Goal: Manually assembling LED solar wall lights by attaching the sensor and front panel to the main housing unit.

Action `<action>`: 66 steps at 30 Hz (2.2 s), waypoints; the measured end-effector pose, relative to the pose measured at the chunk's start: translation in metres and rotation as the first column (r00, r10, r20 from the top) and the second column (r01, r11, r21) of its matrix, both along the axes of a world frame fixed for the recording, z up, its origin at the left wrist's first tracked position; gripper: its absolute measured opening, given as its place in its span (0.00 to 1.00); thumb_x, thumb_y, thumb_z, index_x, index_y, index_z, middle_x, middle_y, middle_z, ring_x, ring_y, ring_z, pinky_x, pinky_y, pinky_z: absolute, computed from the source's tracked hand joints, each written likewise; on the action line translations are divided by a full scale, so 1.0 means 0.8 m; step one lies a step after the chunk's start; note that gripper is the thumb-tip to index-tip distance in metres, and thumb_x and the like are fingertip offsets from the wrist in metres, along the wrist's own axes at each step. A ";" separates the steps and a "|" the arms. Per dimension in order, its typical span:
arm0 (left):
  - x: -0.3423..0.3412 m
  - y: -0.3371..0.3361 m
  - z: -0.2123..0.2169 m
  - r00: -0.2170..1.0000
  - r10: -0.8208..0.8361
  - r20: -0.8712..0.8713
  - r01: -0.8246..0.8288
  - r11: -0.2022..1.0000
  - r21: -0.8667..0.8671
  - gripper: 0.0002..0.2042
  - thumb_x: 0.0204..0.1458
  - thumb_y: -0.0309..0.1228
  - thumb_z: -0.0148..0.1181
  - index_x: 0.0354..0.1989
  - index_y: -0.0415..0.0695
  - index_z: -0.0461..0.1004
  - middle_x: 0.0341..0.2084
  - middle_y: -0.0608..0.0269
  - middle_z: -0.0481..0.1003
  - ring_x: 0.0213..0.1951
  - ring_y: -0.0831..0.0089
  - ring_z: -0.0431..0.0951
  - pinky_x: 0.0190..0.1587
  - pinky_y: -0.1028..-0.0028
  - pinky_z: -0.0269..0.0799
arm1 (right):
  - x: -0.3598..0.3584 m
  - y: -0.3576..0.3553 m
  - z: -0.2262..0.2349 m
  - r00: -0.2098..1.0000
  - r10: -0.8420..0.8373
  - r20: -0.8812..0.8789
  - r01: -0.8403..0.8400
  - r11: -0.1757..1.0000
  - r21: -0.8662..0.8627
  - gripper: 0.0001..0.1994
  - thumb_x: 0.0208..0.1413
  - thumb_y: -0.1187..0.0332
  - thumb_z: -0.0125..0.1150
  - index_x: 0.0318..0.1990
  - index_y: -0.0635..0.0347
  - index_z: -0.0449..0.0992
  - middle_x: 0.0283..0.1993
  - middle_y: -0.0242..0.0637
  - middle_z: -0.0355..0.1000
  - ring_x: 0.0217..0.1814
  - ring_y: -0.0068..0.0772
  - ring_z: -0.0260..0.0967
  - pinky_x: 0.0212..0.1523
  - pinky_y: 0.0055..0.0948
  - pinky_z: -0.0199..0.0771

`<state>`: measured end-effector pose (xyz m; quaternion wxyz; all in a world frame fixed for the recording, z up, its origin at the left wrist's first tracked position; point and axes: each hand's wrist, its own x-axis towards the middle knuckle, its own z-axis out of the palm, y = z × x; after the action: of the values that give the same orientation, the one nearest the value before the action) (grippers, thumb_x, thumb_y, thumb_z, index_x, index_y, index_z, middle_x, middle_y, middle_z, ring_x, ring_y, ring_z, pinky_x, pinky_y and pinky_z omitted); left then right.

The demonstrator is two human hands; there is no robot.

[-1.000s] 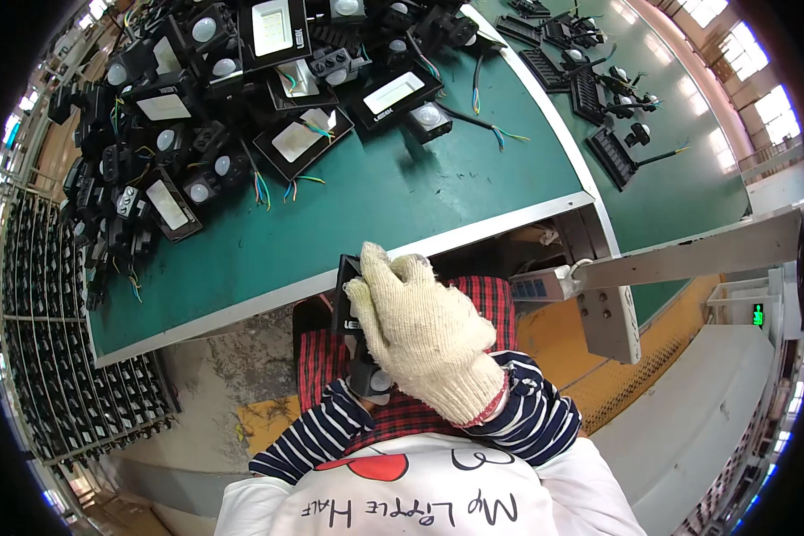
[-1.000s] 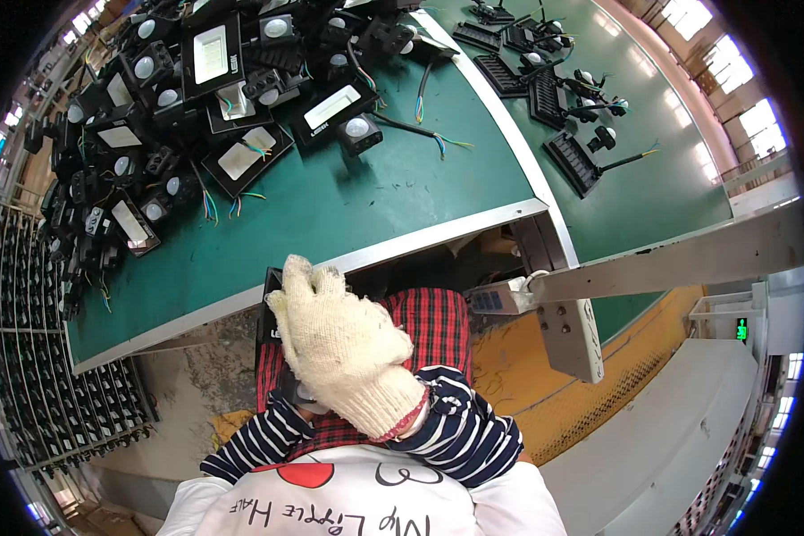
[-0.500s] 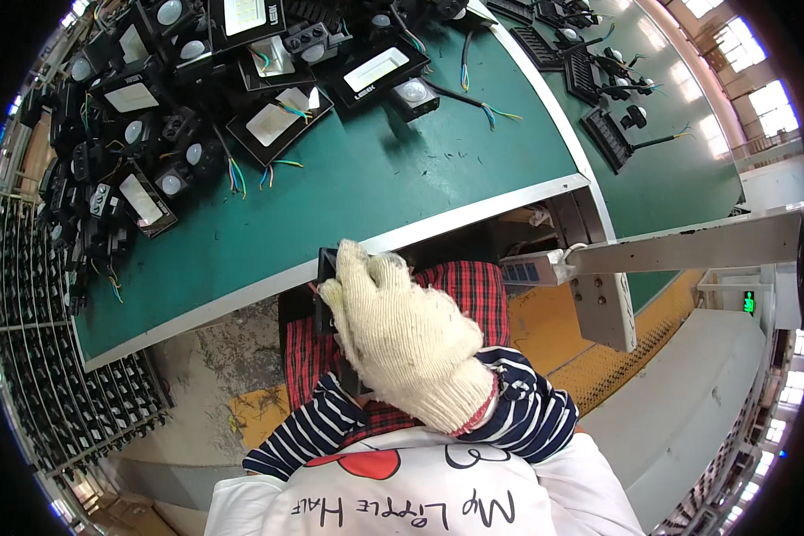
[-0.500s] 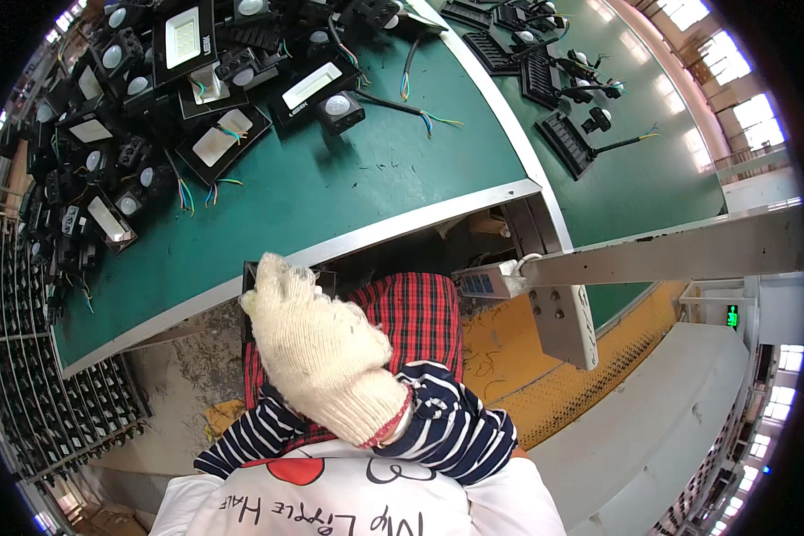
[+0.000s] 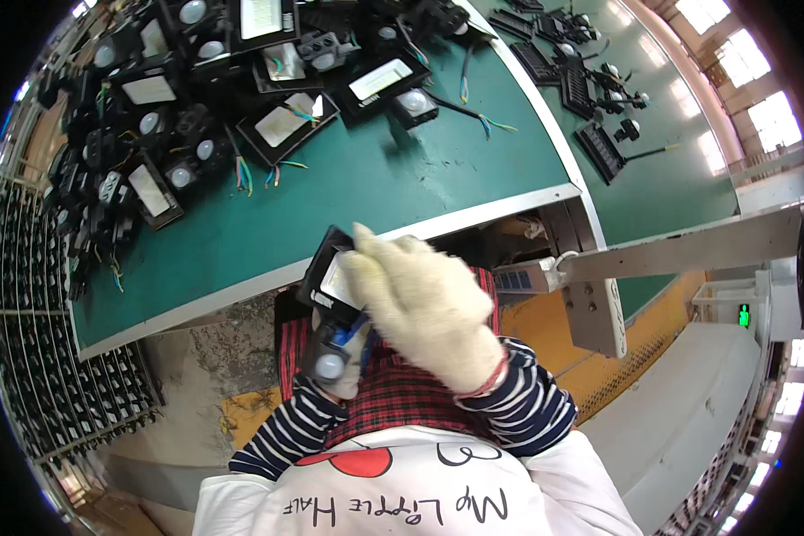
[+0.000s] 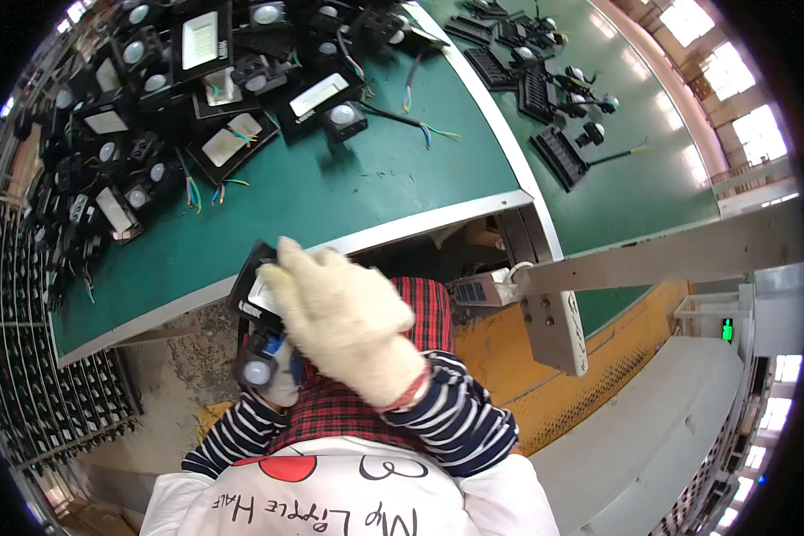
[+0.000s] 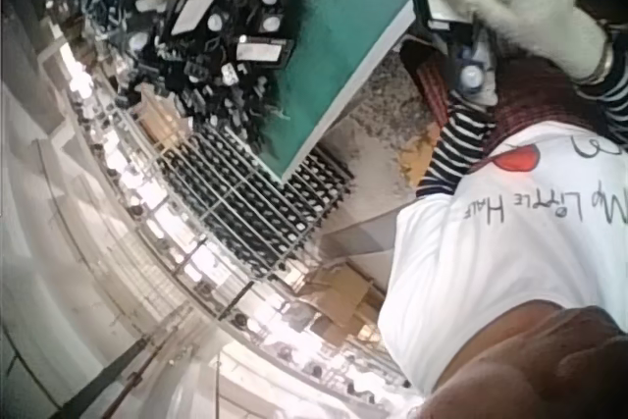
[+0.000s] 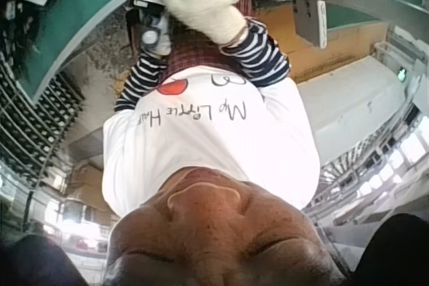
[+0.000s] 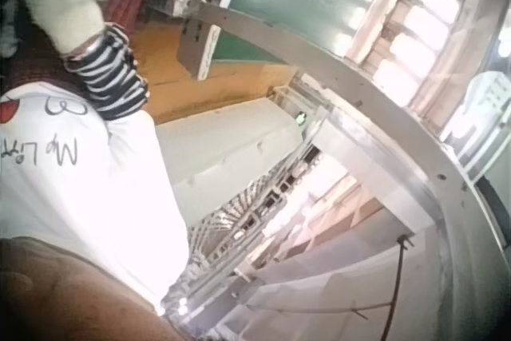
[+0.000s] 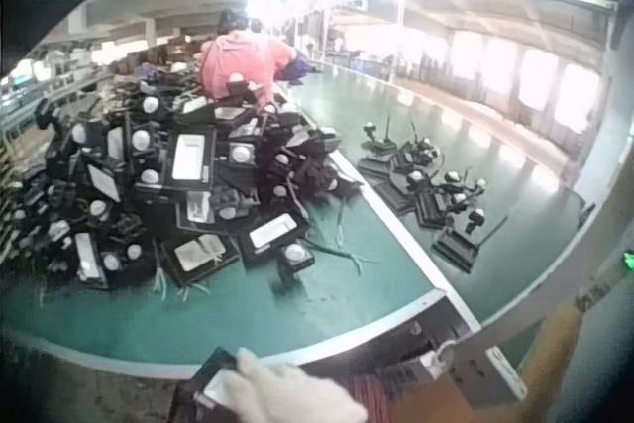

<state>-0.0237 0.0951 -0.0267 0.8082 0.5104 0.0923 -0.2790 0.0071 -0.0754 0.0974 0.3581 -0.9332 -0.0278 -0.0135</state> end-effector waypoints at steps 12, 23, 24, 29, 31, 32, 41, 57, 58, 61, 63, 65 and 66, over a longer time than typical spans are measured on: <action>0.000 0.028 0.051 0.920 -0.319 0.226 0.293 0.946 0.141 0.24 0.54 0.32 0.66 0.59 0.41 0.68 0.46 0.62 0.77 0.46 0.77 0.77 0.51 0.76 0.73 | -0.025 -0.040 0.006 0.959 0.203 0.197 -0.191 0.978 -0.082 0.20 0.57 0.61 0.62 0.57 0.51 0.73 0.38 0.40 0.75 0.33 0.44 0.76 0.31 0.38 0.76; 0.008 0.030 0.095 0.918 -0.392 0.058 0.381 0.913 0.146 0.28 0.50 0.26 0.69 0.60 0.43 0.68 0.45 0.64 0.77 0.43 0.79 0.76 0.48 0.78 0.74 | -0.040 -0.032 0.009 0.944 0.199 0.263 -0.185 0.980 -0.076 0.22 0.50 0.70 0.67 0.56 0.55 0.76 0.38 0.43 0.76 0.33 0.44 0.76 0.32 0.35 0.77; 0.008 0.030 0.093 0.917 -0.394 0.058 0.382 0.913 0.145 0.28 0.50 0.26 0.69 0.60 0.43 0.68 0.45 0.64 0.77 0.43 0.79 0.76 0.48 0.78 0.74 | -0.041 -0.032 0.002 0.931 0.201 0.306 -0.194 0.980 -0.053 0.22 0.52 0.68 0.65 0.57 0.53 0.74 0.39 0.42 0.75 0.33 0.44 0.76 0.31 0.37 0.77; 0.000 0.038 0.066 0.909 -0.380 0.168 0.363 0.923 0.127 0.27 0.50 0.26 0.69 0.60 0.42 0.68 0.47 0.63 0.76 0.47 0.76 0.76 0.52 0.75 0.73 | -0.043 -0.029 0.022 0.923 0.367 0.118 -0.368 0.930 -0.012 0.22 0.53 0.71 0.64 0.57 0.60 0.73 0.37 0.46 0.76 0.37 0.47 0.77 0.35 0.37 0.79; 0.001 0.034 0.063 0.919 -0.363 0.154 0.357 0.932 0.065 0.27 0.51 0.26 0.68 0.61 0.41 0.67 0.48 0.61 0.76 0.48 0.75 0.76 0.52 0.74 0.73 | -0.051 -0.030 0.017 0.949 0.267 0.166 -0.271 0.963 -0.002 0.21 0.54 0.71 0.64 0.57 0.60 0.73 0.36 0.46 0.76 0.37 0.46 0.77 0.35 0.37 0.79; 0.000 0.032 0.068 0.919 -0.364 0.152 0.359 0.932 0.061 0.27 0.51 0.26 0.68 0.61 0.41 0.67 0.48 0.61 0.76 0.48 0.75 0.76 0.52 0.74 0.73 | -0.055 -0.031 0.013 0.963 0.167 0.211 -0.173 0.985 0.013 0.20 0.54 0.72 0.63 0.56 0.60 0.74 0.36 0.46 0.76 0.36 0.46 0.77 0.35 0.36 0.79; 0.026 0.069 0.063 0.779 -0.626 0.044 0.592 0.757 0.277 0.28 0.46 0.25 0.70 0.59 0.41 0.70 0.50 0.60 0.76 0.50 0.73 0.75 0.56 0.73 0.71 | -0.034 -0.060 0.015 0.949 0.271 0.161 -0.264 0.962 -0.067 0.18 0.55 0.66 0.64 0.53 0.54 0.76 0.33 0.40 0.75 0.31 0.42 0.75 0.29 0.36 0.75; 0.031 0.084 0.089 0.574 -0.768 0.284 0.632 0.636 0.443 0.16 0.52 0.26 0.64 0.50 0.45 0.79 0.47 0.54 0.78 0.50 0.62 0.78 0.51 0.71 0.73 | -0.003 -0.057 0.038 0.692 0.715 -0.105 -0.722 0.683 -0.106 0.12 0.60 0.54 0.51 0.45 0.44 0.75 0.37 0.39 0.73 0.38 0.47 0.75 0.37 0.42 0.78; 0.033 0.081 0.096 0.454 -0.800 0.393 0.598 0.600 0.531 0.15 0.53 0.26 0.63 0.50 0.46 0.79 0.47 0.55 0.78 0.50 0.61 0.78 0.51 0.70 0.73 | -0.006 -0.046 0.043 0.668 0.727 -0.159 -0.744 0.650 -0.153 0.12 0.61 0.54 0.50 0.41 0.48 0.73 0.39 0.38 0.73 0.38 0.48 0.75 0.38 0.43 0.78; 0.027 0.077 0.097 0.577 -0.762 0.294 0.619 0.643 0.451 0.16 0.53 0.25 0.62 0.51 0.46 0.79 0.49 0.56 0.77 0.51 0.61 0.77 0.53 0.70 0.72 | -0.014 -0.030 0.042 0.648 0.744 -0.160 -0.759 0.614 -0.218 0.13 0.61 0.56 0.54 0.45 0.52 0.75 0.44 0.37 0.75 0.40 0.40 0.77 0.39 0.37 0.79; 0.025 0.070 0.109 0.751 -0.659 0.050 0.622 0.730 0.283 0.17 0.52 0.25 0.63 0.53 0.41 0.77 0.51 0.55 0.76 0.52 0.66 0.77 0.54 0.71 0.72 | -0.020 -0.046 0.021 0.799 0.599 -0.054 -0.584 0.794 0.168 0.15 0.60 0.59 0.58 0.50 0.56 0.73 0.47 0.37 0.75 0.41 0.32 0.77 0.41 0.32 0.78; 0.025 0.070 0.114 0.789 -0.602 0.121 0.577 0.794 0.189 0.17 0.53 0.25 0.62 0.53 0.40 0.76 0.52 0.55 0.75 0.51 0.69 0.77 0.54 0.71 0.72 | -0.025 -0.050 0.018 0.968 0.172 -0.184 0.008 0.708 0.706 0.28 0.55 0.70 0.67 0.62 0.69 0.66 0.54 0.41 0.72 0.43 0.19 0.72 0.44 0.19 0.75; 0.025 0.071 0.117 0.817 -0.548 0.181 0.543 0.836 0.083 0.17 0.54 0.25 0.61 0.54 0.38 0.76 0.53 0.55 0.75 0.51 0.71 0.77 0.54 0.71 0.72 | -0.029 -0.050 0.022 0.977 0.059 -0.207 0.134 0.586 0.799 0.30 0.53 0.69 0.70 0.62 0.68 0.67 0.54 0.40 0.72 0.47 0.24 0.72 0.48 0.23 0.74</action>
<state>-0.0039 0.1523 0.0668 0.6923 0.5517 -0.1342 -0.4454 -0.0163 -0.1151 0.1149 0.7434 -0.6644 0.0392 0.0668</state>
